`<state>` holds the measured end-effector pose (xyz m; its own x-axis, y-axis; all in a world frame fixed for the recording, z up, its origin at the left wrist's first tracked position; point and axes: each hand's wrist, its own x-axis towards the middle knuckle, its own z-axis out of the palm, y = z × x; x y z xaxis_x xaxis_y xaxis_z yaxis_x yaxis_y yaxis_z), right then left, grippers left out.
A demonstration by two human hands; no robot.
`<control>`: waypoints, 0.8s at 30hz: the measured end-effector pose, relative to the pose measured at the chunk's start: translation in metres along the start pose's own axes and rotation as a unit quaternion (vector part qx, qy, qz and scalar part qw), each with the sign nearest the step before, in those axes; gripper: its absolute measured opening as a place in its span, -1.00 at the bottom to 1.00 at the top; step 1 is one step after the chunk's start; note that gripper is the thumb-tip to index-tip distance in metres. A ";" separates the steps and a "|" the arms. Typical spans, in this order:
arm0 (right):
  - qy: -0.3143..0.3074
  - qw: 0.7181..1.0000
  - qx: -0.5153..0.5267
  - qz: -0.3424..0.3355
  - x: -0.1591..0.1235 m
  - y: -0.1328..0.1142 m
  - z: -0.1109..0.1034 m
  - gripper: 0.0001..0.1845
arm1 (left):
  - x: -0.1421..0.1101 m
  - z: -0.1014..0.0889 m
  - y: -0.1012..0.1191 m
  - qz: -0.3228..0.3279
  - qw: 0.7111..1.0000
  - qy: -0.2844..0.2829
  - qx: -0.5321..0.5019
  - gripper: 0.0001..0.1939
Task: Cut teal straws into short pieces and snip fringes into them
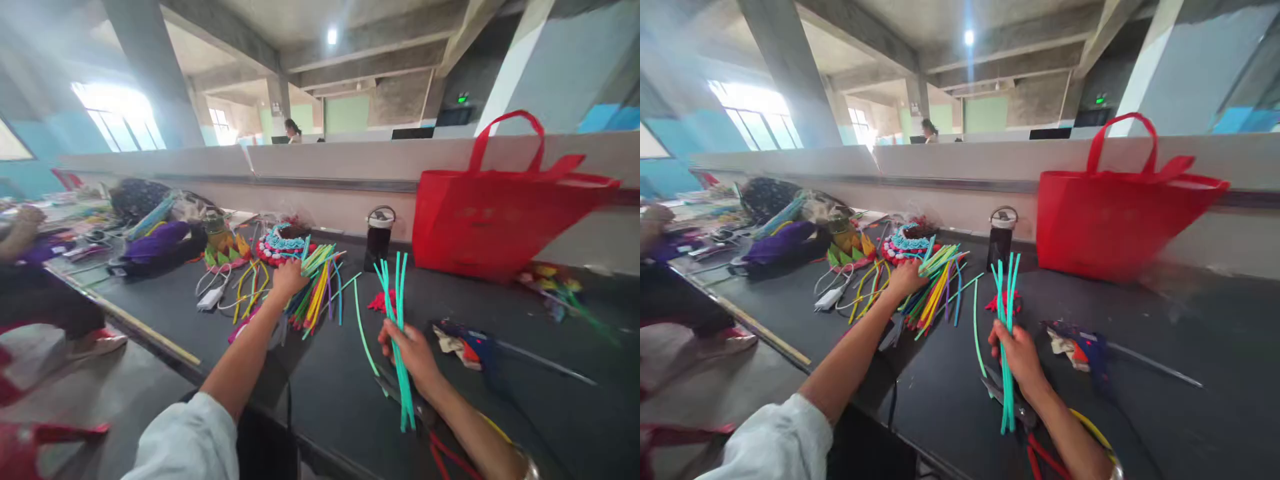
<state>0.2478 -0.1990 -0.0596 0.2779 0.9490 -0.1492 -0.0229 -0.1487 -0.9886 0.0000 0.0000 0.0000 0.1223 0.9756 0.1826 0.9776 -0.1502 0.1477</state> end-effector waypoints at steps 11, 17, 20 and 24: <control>-0.004 1.000 -0.013 0.015 0.000 -0.004 0.000 -0.45 | 0.019 0.015 -0.004 -0.079 0.995 0.021 -0.056 -0.70; -0.002 1.000 -0.014 0.015 0.000 -0.006 0.002 -0.45 | 0.009 0.016 -0.002 -0.082 0.992 0.063 -0.077 -0.46; 0.000 1.000 -0.015 0.012 0.000 -0.007 0.003 -0.44 | 0.005 0.009 0.001 -0.067 0.989 0.117 -0.064 -0.43; -0.002 1.000 -0.016 0.014 -0.001 -0.008 0.004 -0.43 | 0.012 0.003 0.008 -0.035 0.989 0.137 -0.031 -0.64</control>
<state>0.2438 -0.1974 -0.0515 0.2742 0.9454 -0.1763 -0.0003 -0.1832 -0.9831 0.0102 0.0110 0.0008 -0.0051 0.9050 0.4253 0.9686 -0.1013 0.2271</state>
